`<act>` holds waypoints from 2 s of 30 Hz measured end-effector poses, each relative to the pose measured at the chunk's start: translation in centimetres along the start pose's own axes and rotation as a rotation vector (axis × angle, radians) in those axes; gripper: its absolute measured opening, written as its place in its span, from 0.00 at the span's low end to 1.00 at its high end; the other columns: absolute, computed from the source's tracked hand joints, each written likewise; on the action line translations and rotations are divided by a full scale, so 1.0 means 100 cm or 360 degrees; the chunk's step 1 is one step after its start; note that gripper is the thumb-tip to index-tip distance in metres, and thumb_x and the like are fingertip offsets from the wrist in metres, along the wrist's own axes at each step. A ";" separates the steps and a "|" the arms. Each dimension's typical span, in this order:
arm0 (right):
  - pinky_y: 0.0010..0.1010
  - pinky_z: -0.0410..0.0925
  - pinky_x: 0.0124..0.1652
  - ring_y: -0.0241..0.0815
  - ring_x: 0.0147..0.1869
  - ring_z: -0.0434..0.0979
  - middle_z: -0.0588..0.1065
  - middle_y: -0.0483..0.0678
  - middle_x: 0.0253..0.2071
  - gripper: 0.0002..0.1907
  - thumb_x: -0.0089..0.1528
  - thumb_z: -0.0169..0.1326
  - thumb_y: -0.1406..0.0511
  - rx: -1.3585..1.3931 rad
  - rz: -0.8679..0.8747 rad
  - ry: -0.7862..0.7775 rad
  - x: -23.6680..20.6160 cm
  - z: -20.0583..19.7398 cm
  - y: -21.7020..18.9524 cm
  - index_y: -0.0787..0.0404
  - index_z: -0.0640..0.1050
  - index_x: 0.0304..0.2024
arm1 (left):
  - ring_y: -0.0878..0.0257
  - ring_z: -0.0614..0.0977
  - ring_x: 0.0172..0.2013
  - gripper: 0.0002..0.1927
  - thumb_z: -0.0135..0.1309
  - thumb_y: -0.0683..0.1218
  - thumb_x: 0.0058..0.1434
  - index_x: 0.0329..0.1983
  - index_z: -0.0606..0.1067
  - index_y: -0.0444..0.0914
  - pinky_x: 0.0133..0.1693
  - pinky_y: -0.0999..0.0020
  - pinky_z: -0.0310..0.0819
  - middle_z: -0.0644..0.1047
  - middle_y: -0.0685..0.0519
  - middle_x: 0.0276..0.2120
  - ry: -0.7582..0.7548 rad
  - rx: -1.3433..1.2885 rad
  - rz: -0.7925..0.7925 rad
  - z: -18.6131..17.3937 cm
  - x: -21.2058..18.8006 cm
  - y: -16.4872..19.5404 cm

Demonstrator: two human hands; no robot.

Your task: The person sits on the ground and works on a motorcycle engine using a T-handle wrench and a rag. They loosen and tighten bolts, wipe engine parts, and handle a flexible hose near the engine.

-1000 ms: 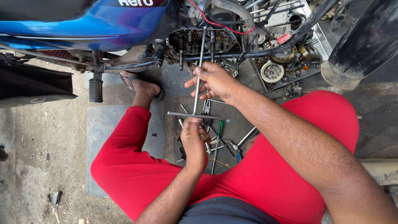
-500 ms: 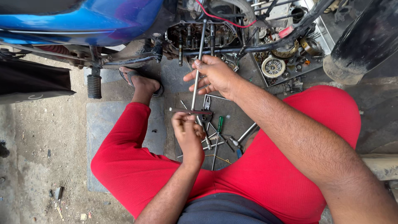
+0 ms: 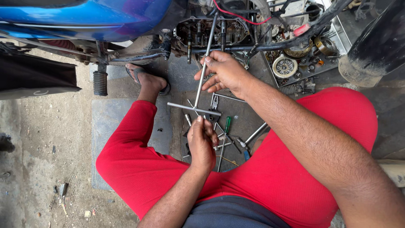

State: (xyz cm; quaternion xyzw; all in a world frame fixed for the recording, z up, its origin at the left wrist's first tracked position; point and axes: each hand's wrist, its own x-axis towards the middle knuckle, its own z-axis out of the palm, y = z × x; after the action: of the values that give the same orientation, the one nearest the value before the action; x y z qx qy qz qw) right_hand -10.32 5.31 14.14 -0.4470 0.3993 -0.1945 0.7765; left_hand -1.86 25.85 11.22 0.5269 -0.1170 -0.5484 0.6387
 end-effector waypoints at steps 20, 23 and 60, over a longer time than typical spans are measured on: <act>0.32 0.78 0.30 0.48 0.36 0.84 0.74 0.50 0.39 0.16 0.71 0.44 0.62 -0.0059 0.0145 0.0204 -0.040 -0.044 0.005 0.57 0.66 0.60 | 0.52 0.82 0.22 0.18 0.46 0.56 0.73 0.46 0.78 0.38 0.26 0.56 0.74 0.76 0.47 0.18 -0.0507 0.1757 0.0638 0.043 0.017 0.023; 0.32 0.77 0.28 0.47 0.33 0.83 0.74 0.49 0.37 0.17 0.71 0.43 0.62 -0.0171 0.0185 0.0197 -0.039 -0.053 0.004 0.57 0.66 0.62 | 0.47 0.83 0.24 0.18 0.45 0.56 0.74 0.43 0.78 0.39 0.28 0.53 0.76 0.78 0.46 0.20 -0.0569 0.1903 0.0740 0.054 0.018 0.020; 0.41 0.74 0.44 0.47 0.45 0.84 0.82 0.59 0.40 0.12 0.62 0.50 0.66 -0.1077 -0.0357 -0.0497 -0.075 -0.068 0.081 0.70 0.79 0.41 | 0.59 0.85 0.45 0.14 0.62 0.50 0.57 0.45 0.82 0.42 0.43 0.60 0.81 0.83 0.56 0.43 -0.1577 0.3916 0.0104 0.149 0.055 0.083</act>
State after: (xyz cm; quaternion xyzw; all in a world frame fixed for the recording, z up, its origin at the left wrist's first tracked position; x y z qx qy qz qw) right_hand -20.69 10.83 8.66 -0.7429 0.2664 -0.0651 0.6106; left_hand -5.84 11.89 21.77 0.5005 -0.7658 -0.2028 -0.3491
